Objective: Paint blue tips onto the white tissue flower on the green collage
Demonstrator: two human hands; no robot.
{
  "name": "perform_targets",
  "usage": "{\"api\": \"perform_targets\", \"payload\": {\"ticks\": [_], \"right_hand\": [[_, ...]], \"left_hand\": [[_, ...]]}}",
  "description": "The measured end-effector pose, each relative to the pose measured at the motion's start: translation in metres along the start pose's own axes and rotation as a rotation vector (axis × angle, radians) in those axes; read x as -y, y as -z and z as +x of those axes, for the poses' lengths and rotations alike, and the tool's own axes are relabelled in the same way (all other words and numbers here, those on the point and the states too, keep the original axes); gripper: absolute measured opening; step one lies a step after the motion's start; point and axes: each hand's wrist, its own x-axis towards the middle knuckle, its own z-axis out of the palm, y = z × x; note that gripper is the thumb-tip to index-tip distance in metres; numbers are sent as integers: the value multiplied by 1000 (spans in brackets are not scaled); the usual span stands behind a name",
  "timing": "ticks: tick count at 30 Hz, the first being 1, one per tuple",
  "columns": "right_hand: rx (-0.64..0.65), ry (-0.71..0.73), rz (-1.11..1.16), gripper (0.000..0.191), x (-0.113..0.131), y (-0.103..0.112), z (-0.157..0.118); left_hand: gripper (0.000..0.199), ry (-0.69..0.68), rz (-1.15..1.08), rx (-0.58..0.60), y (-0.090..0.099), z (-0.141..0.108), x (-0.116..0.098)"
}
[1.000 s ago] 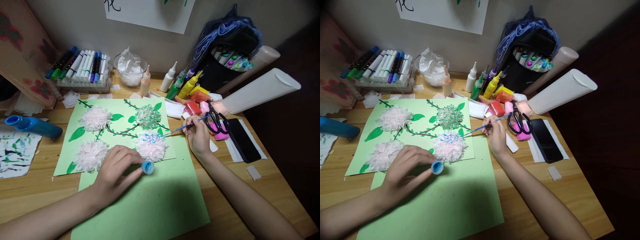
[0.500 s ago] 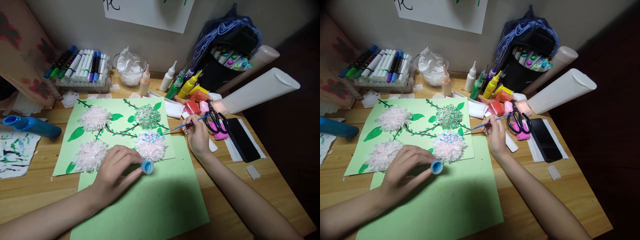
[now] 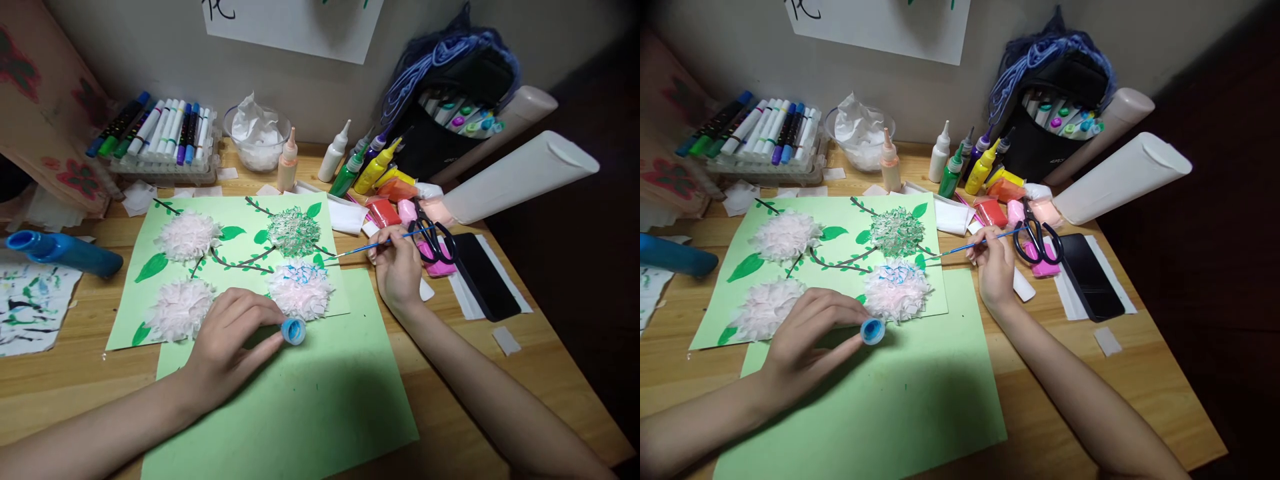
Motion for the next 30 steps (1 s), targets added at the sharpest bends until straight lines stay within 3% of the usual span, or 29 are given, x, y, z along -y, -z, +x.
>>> {"api": "perform_targets", "payload": {"ticks": [2,4,10,15,17,20,30], "right_hand": [[-33,66,46,21,7,-3,-2],[16,129,80,22,20,-9,-7],[445,466,-75,29,64,-26,-45],[742,697,-367,23,79,-29,-63],[806,760,-465,21,82,-31,-65],[835,792,-496,20,84,-34,-65],[751,640,-397,21,77,-33,-65]], "left_hand": [[7,4,7,0,0,0,0],[8,-2,11,-3,-1,-1,0],[10,-33,33,-20,-3,-1,1],[12,-50,65,-41,-3,1,0],[12,-55,72,-47,-3,1,0],[12,-56,74,-51,-3,1,-1],[12,-62,70,-57,-4,1,1]]}}
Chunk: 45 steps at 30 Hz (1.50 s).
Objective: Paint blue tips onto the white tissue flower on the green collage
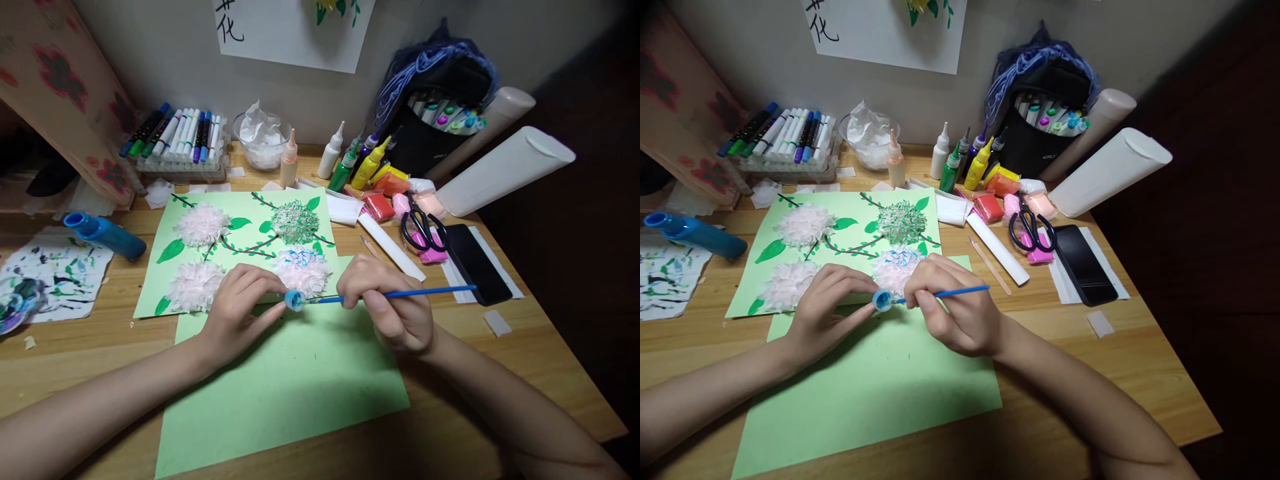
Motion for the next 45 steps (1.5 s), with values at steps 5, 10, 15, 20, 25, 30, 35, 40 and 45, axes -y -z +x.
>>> {"api": "perform_targets", "payload": {"ticks": [5,10,15,20,25,30,35,40,45], "right_hand": [[26,53,-65,19,2,0,1],[62,73,-81,17,5,-1,0],[46,61,-88,16,5,-1,1],[45,17,-40,18,4,-1,0],[-186,-104,138,24,2,3,-1],[-428,-290,383,25,-17,17,6],[-586,-514,491,16,-65,26,-3],[-572,-628,515,12,-93,25,-22],[-585,-636,515,10,-101,27,-28]], "left_hand": [[11,-5,-5,-3,0,0,0],[9,-5,-9,-10,0,0,0],[12,-11,-5,-1,0,-1,1],[12,-16,-3,4,0,0,0],[12,-11,1,12,1,-1,0],[13,-10,-9,8,2,-2,0],[10,-9,-12,8,2,-1,0],[7,8,-9,20,3,0,0],[8,27,-4,34,5,0,0]]}}
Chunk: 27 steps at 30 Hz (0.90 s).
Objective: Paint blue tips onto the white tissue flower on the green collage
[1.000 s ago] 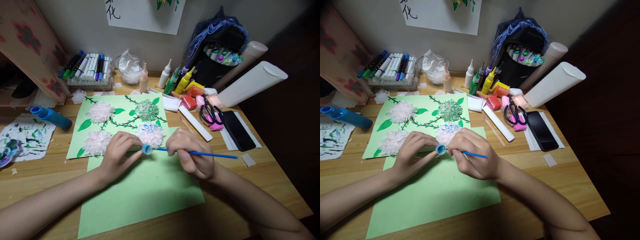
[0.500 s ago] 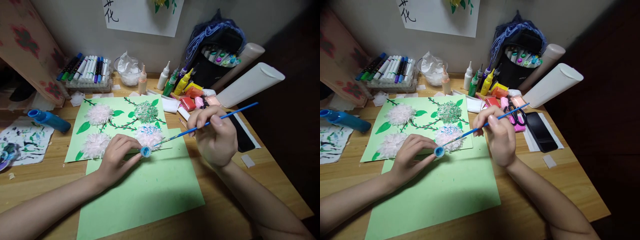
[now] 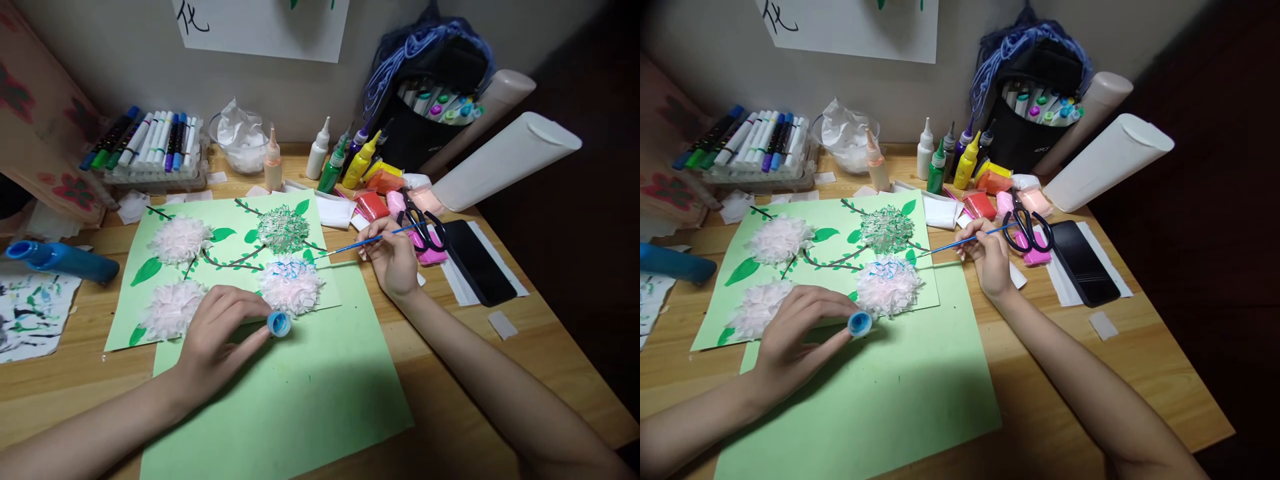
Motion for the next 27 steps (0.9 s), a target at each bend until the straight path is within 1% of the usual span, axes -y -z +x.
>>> {"api": "perform_targets", "payload": {"ticks": [6,11,21,27], "right_hand": [[9,23,-61,9,-3,3,0],[28,28,-64,9,-3,2,-2],[52,32,-106,10,-4,1,-4],[42,43,-112,11,-4,1,-4]], "left_hand": [[10,16,-17,19,0,-1,0],[8,30,-14,26,0,-1,0],[10,7,-20,35,1,0,0],[9,17,-19,41,1,0,1]]}}
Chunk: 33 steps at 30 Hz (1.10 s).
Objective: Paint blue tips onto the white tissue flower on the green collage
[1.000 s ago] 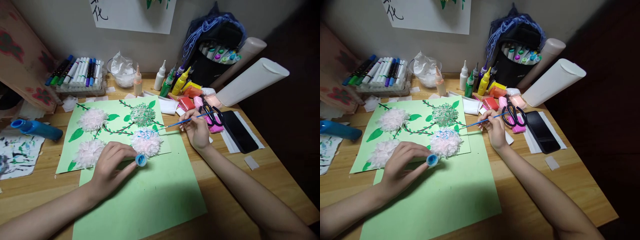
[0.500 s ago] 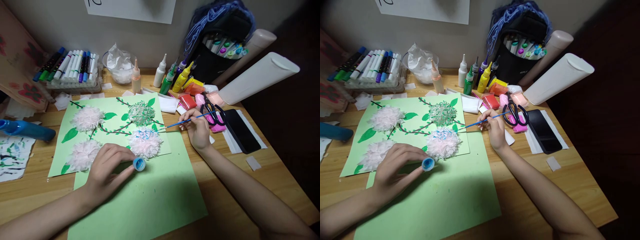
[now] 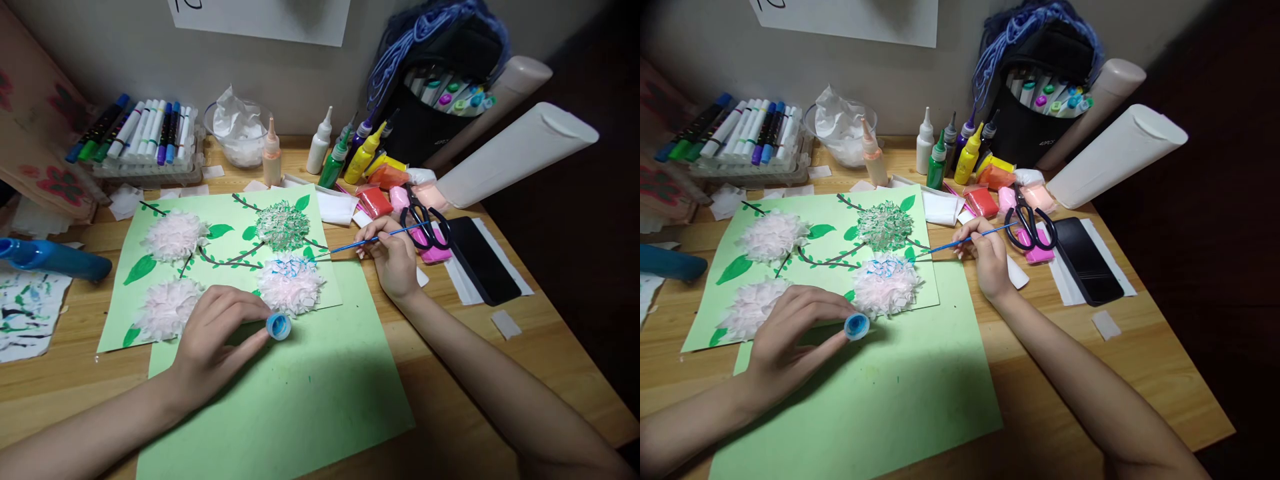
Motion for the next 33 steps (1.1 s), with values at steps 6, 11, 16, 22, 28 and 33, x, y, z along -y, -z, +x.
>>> {"api": "perform_targets", "payload": {"ticks": [6,11,16,22,28,33], "right_hand": [[-14,3,3,13,0,0,2],[-29,6,32,12,0,1,2],[-5,-6,33,12,0,0,1],[-28,-11,21,11,0,0,3],[-26,-4,23,13,0,0,3],[-19,-2,24,12,1,-1,2]], "left_hand": [[10,4,1,-3,0,0,0],[10,-13,-7,-4,0,1,-1],[10,-14,-8,-5,0,0,-1],[11,9,0,-8,-1,-1,-1],[10,-7,2,-8,0,0,-1],[11,-14,-2,-6,-1,0,-1]]}}
